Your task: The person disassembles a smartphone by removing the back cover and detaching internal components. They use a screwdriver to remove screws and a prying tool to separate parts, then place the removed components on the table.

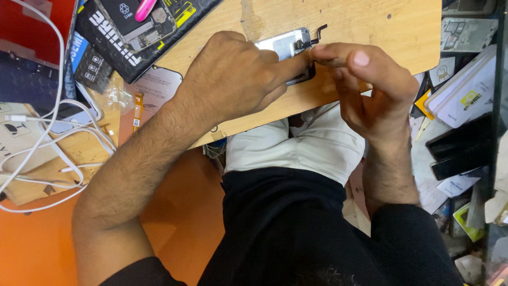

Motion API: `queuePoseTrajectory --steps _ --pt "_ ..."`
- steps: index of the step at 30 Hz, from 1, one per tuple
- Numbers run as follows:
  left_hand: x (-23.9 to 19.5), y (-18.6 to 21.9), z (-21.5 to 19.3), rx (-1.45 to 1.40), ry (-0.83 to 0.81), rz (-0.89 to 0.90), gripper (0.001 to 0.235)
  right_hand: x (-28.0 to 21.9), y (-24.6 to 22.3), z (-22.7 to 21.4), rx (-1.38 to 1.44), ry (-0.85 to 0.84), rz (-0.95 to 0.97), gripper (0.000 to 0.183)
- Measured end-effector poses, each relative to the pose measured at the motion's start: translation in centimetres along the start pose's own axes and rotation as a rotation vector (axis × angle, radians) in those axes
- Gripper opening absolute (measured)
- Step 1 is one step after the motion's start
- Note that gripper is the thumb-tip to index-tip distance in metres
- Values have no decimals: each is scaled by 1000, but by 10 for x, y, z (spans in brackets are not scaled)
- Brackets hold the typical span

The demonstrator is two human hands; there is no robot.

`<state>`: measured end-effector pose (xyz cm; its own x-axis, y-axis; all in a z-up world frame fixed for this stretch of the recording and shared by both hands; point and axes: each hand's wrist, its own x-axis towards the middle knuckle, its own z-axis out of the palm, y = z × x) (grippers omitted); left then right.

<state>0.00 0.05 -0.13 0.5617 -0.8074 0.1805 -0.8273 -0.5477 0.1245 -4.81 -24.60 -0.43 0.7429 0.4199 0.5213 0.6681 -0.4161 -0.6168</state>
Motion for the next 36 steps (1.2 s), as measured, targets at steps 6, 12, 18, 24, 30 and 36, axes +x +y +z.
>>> queuePoseTrajectory --steps 6,12,18,24,30,36 --pt "0 1 -3 -20 -24 -5 44 10 8 -13 -87 -8 -82 74" --pt "2 2 -4 -27 -5 -4 41 14 13 -13 -179 31 -135 72" --pt "2 2 -2 -38 -8 -5 42 13 12 -10 -96 26 -43 68" --pt "0 2 0 -43 -13 -21 42 19 3 -18 -179 -25 -85 65" --pt "-1 -1 -1 -81 8 -22 44 22 1 -16 -39 -35 -44 63" --pt "1 -1 -1 -136 -43 -31 38 5 22 -24 51 -118 -28 58"
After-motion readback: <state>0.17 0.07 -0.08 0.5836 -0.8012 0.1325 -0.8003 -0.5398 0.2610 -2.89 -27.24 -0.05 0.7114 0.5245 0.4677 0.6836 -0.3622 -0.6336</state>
